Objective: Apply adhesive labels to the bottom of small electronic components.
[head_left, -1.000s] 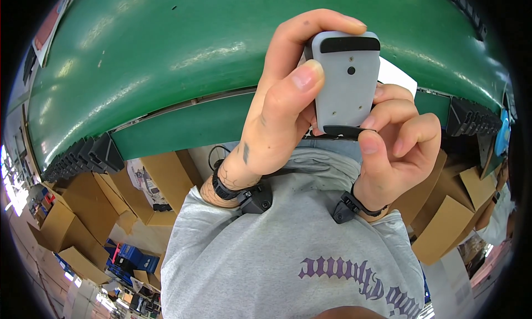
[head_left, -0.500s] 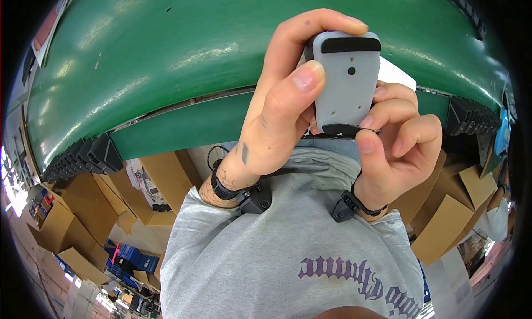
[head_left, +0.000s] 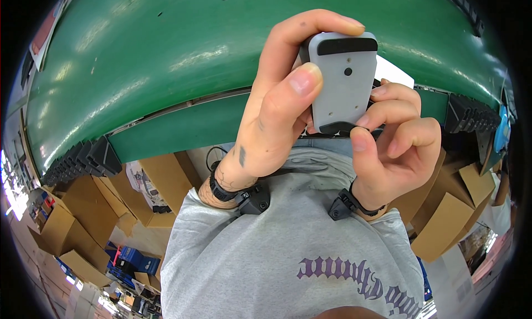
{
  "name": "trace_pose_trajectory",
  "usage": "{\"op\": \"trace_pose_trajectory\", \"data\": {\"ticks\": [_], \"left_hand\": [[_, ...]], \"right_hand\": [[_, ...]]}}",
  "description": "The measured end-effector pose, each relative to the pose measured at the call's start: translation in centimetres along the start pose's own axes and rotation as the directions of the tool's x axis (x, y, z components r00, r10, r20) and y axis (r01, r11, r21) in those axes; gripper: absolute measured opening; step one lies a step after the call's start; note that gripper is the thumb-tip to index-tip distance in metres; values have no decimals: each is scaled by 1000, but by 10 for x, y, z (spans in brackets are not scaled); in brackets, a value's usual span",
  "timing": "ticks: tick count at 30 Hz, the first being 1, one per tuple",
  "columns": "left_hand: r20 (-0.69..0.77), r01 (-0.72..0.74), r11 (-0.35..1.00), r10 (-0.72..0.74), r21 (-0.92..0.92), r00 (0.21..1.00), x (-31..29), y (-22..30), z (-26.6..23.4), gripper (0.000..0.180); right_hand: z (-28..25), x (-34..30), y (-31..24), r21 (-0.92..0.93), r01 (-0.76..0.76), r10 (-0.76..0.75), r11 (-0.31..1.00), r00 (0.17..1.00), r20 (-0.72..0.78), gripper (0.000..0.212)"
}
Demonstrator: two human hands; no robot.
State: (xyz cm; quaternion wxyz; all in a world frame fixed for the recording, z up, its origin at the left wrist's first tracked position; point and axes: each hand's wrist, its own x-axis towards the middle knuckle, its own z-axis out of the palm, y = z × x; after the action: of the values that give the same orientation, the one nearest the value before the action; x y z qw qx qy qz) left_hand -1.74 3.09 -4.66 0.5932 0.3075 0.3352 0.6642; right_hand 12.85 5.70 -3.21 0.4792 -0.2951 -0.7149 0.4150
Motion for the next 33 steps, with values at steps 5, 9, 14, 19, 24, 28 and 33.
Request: {"op": "trace_pose_trajectory", "data": {"ticks": [5,9,14,19,24,28,33], "left_hand": [[-5,-8,1000,9,12,1000,0,0,0,52],[-7,-6,1000,6,12,1000,-1,0,0,52],[61,131,989,-135,76,989,1,11,-5,63],[-1,66,997,-66,51,998,-1,5,3,63],[43,-28,1000,28,-10,999,0,1,3,50],[3,-50,999,50,-17,999,0,0,4,50],[4,-47,998,46,34,999,-1,1,1,50]], "right_hand": [[0,0,-1,-53,17,-17,998,1000,-8,35],[-5,1,-4,-99,13,-10,995,1000,27,35],[-16,-1,-1,79,131,-134,988,990,34,38],[-11,-1,9,123,-7,1,992,999,43,39],[-9,2,6,115,-32,24,993,997,74,39],[-7,1,6,114,-39,30,993,997,77,39],[-5,0,6,137,-52,43,989,997,63,40]]}}
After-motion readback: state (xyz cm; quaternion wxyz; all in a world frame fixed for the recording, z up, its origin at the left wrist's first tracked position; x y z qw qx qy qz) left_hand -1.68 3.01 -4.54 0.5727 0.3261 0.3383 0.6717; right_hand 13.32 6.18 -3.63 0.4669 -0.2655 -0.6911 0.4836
